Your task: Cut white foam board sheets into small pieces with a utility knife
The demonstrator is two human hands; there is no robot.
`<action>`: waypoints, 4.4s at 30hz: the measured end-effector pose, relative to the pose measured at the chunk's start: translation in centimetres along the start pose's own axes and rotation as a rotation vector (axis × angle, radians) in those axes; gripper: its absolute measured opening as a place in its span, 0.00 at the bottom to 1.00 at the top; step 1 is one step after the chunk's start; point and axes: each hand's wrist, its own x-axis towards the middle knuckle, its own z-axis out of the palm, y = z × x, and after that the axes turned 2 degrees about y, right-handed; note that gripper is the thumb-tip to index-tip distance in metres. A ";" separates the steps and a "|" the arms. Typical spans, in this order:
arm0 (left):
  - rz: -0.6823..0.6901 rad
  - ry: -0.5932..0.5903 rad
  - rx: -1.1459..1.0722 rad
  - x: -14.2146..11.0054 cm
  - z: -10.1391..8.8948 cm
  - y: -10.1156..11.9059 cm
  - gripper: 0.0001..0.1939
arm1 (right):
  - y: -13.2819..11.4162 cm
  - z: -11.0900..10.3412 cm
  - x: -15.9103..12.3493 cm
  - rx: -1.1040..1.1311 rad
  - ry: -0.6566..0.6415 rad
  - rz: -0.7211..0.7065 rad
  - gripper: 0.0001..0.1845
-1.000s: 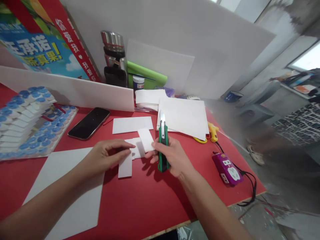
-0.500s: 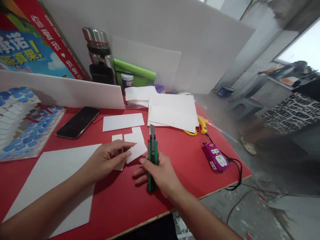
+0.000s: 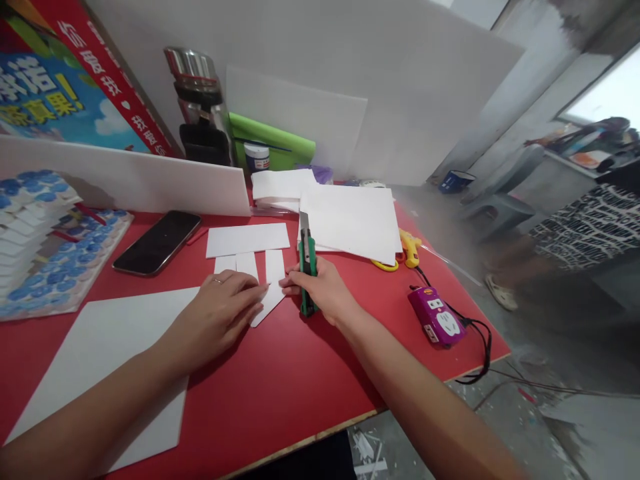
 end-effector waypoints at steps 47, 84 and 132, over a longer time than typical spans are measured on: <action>0.217 -0.023 0.121 0.0 0.7 1.6 0.17 | -3.1 -0.9 -8.2 -1.574 -0.216 -0.132 0.18; 0.159 0.008 0.028 0.5 1.6 2.0 0.14 | -3.3 -1.5 -10.3 -1.907 -0.272 -0.044 0.26; -0.633 0.091 -1.218 0.4 -0.5 1.8 0.13 | 2.6 2.1 -6.1 -0.122 0.013 -0.020 0.19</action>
